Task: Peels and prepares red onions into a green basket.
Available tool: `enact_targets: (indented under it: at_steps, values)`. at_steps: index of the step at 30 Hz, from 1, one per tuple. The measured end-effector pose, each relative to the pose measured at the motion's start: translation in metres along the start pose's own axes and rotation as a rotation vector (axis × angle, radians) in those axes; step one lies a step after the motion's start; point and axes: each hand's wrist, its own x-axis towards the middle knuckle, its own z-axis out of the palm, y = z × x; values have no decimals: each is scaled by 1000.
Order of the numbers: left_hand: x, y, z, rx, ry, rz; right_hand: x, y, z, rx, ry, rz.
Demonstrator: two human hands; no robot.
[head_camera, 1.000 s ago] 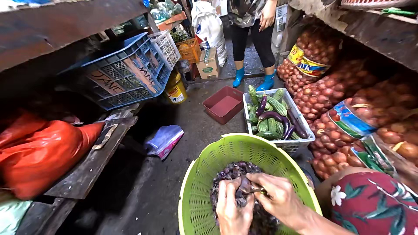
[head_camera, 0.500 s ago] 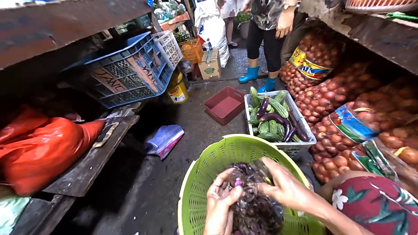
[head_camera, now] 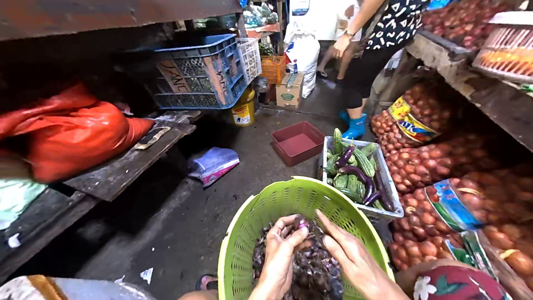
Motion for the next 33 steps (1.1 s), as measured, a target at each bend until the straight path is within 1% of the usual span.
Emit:
enact_targets:
  at_steps: [2,5,7,10,15,18,22,27,33]
  values:
    - [-1,0,1,18,-12,11,2,-1,7,8,63,-19]
    - [-3,-2,0,66,-43,62,3,-7,7,99,-9,2]
    - [-3,-1,0,78,-56,84,3,-10,8,133,-22,-8]
    - [-4,-1,-2,74,-76,111,3,-9,12,116,29,-33]
    - [-3,-4,-6,130,-109,252,2,-14,8,38,41,-88]
    - [-5,-6,-6,117,-127,296,1,-12,11,7,117,-165]
    - [-10,-5,-5,84,-125,299,-1,-11,19,-28,226,-235]
    - [-14,-6,-3,125,-101,362,-1,-12,22,-54,277,-259]
    - [-17,-12,0,105,-87,434,-1,-12,30,-70,357,-280]
